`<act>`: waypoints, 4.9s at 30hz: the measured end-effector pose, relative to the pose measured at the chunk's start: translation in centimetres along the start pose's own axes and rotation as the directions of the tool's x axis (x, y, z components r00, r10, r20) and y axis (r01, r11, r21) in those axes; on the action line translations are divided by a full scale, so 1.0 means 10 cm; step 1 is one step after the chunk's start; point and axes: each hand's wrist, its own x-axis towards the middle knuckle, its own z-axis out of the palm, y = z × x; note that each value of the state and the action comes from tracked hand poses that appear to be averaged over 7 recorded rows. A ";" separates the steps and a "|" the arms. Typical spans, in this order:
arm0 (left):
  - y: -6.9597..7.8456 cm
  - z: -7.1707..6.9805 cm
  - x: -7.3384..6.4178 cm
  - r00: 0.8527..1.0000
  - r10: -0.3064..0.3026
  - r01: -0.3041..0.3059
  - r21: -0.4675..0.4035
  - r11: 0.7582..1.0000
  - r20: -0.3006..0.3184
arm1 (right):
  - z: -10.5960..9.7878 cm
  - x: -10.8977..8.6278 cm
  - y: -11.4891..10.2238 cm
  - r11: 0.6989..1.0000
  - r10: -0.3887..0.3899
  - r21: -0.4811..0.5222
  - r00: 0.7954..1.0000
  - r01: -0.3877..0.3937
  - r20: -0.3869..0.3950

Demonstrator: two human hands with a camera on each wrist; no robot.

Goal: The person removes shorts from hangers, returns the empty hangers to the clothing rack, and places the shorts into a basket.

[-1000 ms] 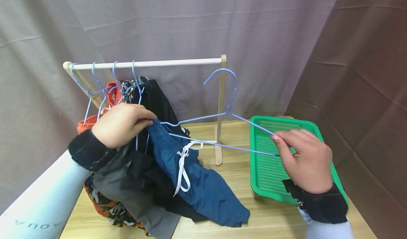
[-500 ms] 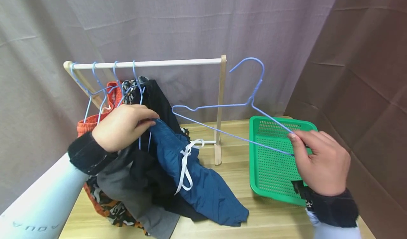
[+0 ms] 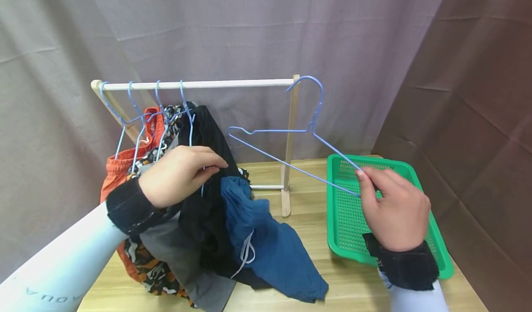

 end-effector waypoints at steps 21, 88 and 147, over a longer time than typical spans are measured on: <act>-0.11 -0.11 -0.21 0.981 -0.196 0.193 0.163 0.968 0.004 | 0.12 0.03 -0.34 0.650 0.047 0.523 0.717 -0.551 0.696; -0.26 -0.33 -0.18 0.969 -0.245 0.237 0.155 0.959 0.035 | 0.23 -0.25 -0.92 0.563 0.151 0.735 0.921 -0.378 0.359; -0.02 -0.29 0.03 0.973 -0.188 0.142 -0.286 0.947 -0.138 | 0.33 -0.25 -1.35 0.751 -0.093 0.621 0.896 -0.224 0.434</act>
